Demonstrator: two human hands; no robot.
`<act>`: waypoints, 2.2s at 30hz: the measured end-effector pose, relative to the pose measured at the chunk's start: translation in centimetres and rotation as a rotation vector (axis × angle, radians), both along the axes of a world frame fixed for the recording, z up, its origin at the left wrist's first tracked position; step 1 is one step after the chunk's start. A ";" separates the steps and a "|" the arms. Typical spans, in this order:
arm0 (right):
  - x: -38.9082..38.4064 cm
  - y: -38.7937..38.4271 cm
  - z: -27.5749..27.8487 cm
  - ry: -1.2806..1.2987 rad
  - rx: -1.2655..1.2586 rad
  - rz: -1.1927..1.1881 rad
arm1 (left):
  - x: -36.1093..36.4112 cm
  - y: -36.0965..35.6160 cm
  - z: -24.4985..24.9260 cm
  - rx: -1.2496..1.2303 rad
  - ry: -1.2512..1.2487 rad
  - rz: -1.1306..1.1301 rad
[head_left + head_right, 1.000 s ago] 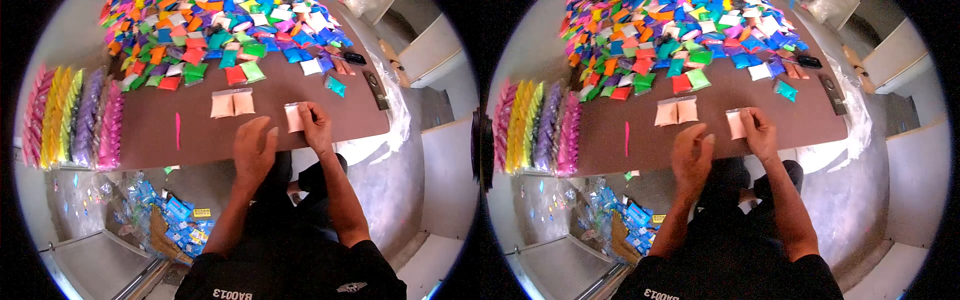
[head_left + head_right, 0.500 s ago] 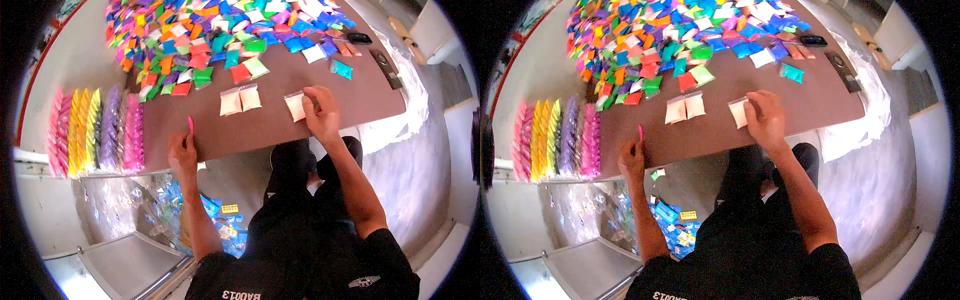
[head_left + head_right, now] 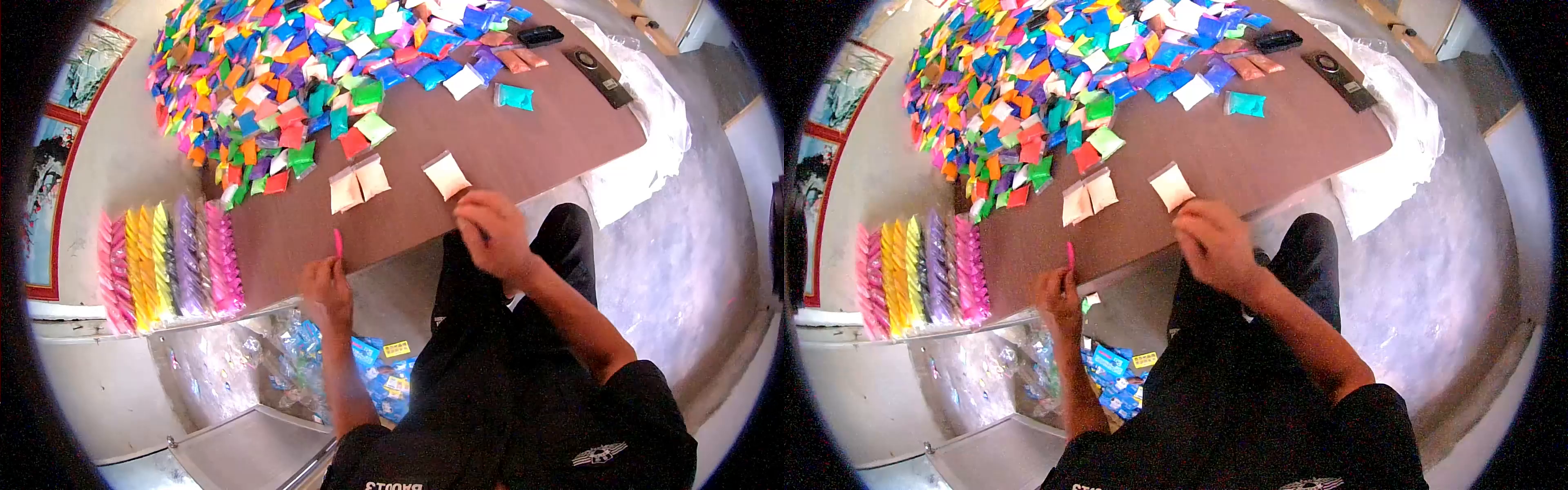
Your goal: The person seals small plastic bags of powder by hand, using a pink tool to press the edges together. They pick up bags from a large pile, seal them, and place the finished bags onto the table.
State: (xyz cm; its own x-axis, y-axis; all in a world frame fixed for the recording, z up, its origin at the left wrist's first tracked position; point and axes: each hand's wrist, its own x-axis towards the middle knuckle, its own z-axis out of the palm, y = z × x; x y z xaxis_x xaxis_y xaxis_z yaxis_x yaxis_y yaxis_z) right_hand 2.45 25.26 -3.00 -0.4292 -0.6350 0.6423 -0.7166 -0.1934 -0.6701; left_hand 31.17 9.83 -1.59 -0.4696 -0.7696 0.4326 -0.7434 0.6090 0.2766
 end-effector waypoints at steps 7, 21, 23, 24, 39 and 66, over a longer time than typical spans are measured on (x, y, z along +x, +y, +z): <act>7.5 1.0 -3.0 -0.741 0.440 0.343 | -6.4 3.9 1.3 0.022 0.068 -0.160; 9.0 -1.1 -4.5 -1.594 0.268 0.358 | -9.9 8.4 0.6 0.168 0.012 -0.325; 8.8 -0.8 -4.6 -1.531 0.248 0.393 | -10.0 8.7 0.4 0.158 0.064 -0.301; 8.7 -0.7 -4.6 -1.531 0.247 0.390 | -10.0 8.7 0.4 0.160 0.065 -0.303; 3.0 0.5 0.3 -0.942 0.320 0.395 | -13.2 6.6 3.2 0.718 0.513 -0.349; -4.2 -0.7 -2.0 0.236 0.012 0.138 | -17.9 2.7 0.7 0.354 0.240 -0.343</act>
State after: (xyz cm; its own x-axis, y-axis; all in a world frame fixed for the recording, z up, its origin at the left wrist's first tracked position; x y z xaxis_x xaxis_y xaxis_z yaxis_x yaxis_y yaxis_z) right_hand -1.78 24.57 -4.95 -0.1777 -0.6855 0.7061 -0.8204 -0.2930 -0.4910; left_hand 13.31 12.53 -0.89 -0.6395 -0.7074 0.3011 -0.4090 0.6446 0.6459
